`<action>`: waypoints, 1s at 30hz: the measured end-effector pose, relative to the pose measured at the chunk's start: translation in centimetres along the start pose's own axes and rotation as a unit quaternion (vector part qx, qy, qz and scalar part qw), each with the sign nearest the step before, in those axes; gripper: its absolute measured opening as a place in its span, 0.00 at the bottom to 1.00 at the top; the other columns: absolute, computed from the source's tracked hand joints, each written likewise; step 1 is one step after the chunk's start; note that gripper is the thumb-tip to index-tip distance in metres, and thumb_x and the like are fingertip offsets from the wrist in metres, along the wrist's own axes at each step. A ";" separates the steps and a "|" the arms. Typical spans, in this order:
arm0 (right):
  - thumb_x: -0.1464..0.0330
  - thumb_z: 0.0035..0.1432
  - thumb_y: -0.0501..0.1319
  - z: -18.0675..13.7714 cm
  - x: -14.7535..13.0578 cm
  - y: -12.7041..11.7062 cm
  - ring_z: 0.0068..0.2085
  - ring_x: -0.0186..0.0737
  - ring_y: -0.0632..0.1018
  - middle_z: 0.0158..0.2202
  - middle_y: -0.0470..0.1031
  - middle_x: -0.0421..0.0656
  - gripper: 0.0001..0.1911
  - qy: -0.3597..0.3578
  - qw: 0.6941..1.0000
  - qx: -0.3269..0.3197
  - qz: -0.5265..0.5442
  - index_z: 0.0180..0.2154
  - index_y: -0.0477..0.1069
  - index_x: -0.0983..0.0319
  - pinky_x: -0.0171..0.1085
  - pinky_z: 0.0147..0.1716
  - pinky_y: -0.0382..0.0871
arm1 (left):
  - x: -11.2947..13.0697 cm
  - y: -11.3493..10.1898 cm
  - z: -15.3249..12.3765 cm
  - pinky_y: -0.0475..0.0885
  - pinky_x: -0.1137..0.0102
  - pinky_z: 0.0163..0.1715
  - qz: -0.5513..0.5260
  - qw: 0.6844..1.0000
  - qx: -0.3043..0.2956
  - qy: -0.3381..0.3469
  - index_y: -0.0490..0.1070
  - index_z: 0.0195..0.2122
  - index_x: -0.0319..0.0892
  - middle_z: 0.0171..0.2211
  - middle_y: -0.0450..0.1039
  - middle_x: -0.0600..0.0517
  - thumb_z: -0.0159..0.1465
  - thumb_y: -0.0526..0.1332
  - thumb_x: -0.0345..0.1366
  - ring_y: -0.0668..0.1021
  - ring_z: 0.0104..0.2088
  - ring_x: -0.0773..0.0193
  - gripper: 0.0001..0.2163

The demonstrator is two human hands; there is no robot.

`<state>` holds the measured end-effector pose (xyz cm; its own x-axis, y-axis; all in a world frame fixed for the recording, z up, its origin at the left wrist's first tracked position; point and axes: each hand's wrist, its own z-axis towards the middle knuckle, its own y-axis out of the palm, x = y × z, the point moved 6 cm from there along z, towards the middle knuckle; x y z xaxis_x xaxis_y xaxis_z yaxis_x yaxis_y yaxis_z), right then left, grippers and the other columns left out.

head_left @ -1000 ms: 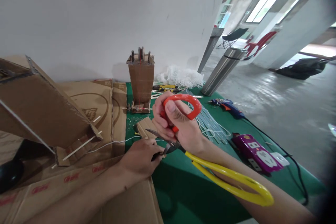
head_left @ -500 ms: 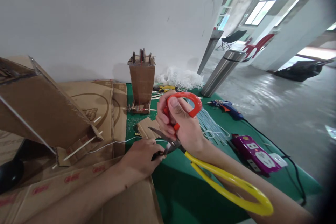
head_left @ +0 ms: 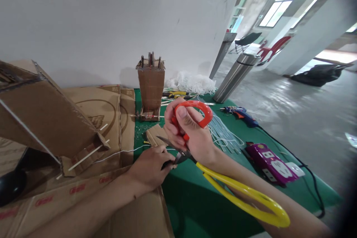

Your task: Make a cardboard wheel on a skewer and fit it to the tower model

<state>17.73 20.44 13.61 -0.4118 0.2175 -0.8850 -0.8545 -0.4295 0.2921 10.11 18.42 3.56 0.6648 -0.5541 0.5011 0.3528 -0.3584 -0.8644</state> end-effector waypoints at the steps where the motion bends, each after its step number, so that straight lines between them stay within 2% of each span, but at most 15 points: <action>1: 0.54 0.65 0.57 0.1 0.1 0.0 0.16 0.27 0.54 0.20 0.55 0.31 0.15 0.006 1.000 -0.017 0.005 0.32 0.62 0.58 0.28 0.11 0.47 | -0.1 0.0 0.1 0.71 0.67 0.40 0.003 1.000 -0.001 -0.003 0.79 0.39 0.47 0.37 0.76 0.51 0.65 0.59 0.33 0.79 0.39 0.59 0.08; 5: 0.52 0.65 0.56 0.3 0.4 0.1 0.17 0.27 0.52 0.20 0.53 0.31 0.16 0.032 0.997 -0.067 0.007 0.33 0.62 0.57 0.28 0.11 0.47 | -0.2 0.1 0.3 0.71 0.63 0.43 0.022 1.000 0.004 -0.019 0.80 0.38 0.45 0.38 0.77 0.49 0.64 0.62 0.36 0.78 0.41 0.55 0.07; 8: 0.52 0.64 0.57 0.3 0.4 0.1 0.17 0.27 0.53 0.21 0.54 0.32 0.17 0.034 0.998 -0.053 -0.015 0.33 0.62 0.57 0.29 0.12 0.47 | -0.1 0.1 0.3 0.71 0.62 0.44 0.033 0.999 0.004 -0.026 0.80 0.38 0.44 0.38 0.78 0.49 0.63 0.63 0.36 0.78 0.42 0.54 0.07; 12: 0.53 0.65 0.56 -0.2 0.1 -0.4 0.18 0.27 0.54 0.22 0.56 0.33 0.17 -0.012 0.995 0.062 -0.078 0.32 0.62 0.58 0.30 0.14 0.48 | 0.3 0.1 0.0 0.70 0.60 0.46 0.047 0.999 0.000 -0.020 0.80 0.39 0.44 0.39 0.79 0.49 0.64 0.63 0.37 0.77 0.44 0.54 0.07; 17: 0.54 0.65 0.57 -1.2 0.1 -1.3 0.20 0.29 0.57 0.25 0.57 0.34 0.16 -0.048 0.961 0.224 -0.154 0.31 0.59 0.57 0.32 0.17 0.52 | 0.5 -0.2 -0.1 0.71 0.58 0.43 0.064 0.998 -0.008 -0.014 0.81 0.39 0.44 0.38 0.78 0.48 0.65 0.61 0.37 0.77 0.42 0.51 0.08; 20: 0.59 0.63 0.60 -1.5 0.1 -1.5 0.22 0.29 0.59 0.28 0.59 0.34 0.13 -0.036 0.943 0.267 -0.195 0.34 0.58 0.57 0.32 0.18 0.55 | 0.7 -0.2 0.0 0.71 0.59 0.45 0.065 0.998 -0.011 0.002 0.80 0.39 0.45 0.38 0.78 0.48 0.66 0.60 0.37 0.77 0.42 0.52 0.09; 22: 0.60 0.60 0.63 -1.6 -0.2 -1.5 0.22 0.29 0.60 0.28 0.60 0.34 0.14 -0.019 0.941 0.257 -0.220 0.35 0.58 0.57 0.32 0.18 0.57 | 0.7 -0.2 -0.1 0.71 0.60 0.45 0.064 0.998 -0.007 0.007 0.80 0.40 0.45 0.38 0.78 0.49 0.67 0.59 0.38 0.77 0.42 0.54 0.09; 25: 0.58 0.57 0.65 -1.6 -1.1 -1.6 0.23 0.30 0.65 0.29 0.62 0.34 0.17 -0.007 0.953 0.192 -0.233 0.35 0.59 0.57 0.34 0.21 0.62 | 0.6 -0.3 -0.2 0.71 0.62 0.43 0.061 0.998 0.001 0.007 0.80 0.39 0.46 0.36 0.77 0.50 0.66 0.60 0.38 0.77 0.41 0.55 0.09; 28: 0.55 0.56 0.66 -1.6 -2.7 -1.9 0.28 0.33 0.70 0.34 0.65 0.37 0.19 -0.065 0.974 0.108 -0.188 0.43 0.62 0.56 0.36 0.26 0.67 | 0.6 -0.2 -0.3 0.71 0.62 0.42 0.060 0.998 0.006 0.007 0.81 0.38 0.46 0.33 0.76 0.50 0.66 0.60 0.38 0.77 0.40 0.55 0.08; 30: 0.54 0.55 0.67 -1.5 -3.4 -2.0 0.27 0.34 0.69 0.32 0.66 0.37 0.20 -0.102 0.976 0.061 -0.181 0.44 0.65 0.56 0.36 0.24 0.66 | 0.5 -0.2 -0.3 0.71 0.61 0.41 0.059 0.998 0.008 0.007 0.81 0.38 0.46 0.33 0.76 0.50 0.66 0.61 0.38 0.77 0.39 0.54 0.08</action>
<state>21.29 19.24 15.54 -0.1186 0.5107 -0.8515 -0.9822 -0.1861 0.0252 10.18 18.00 3.97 0.6934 -0.6022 0.3956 0.2826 -0.2778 -0.9181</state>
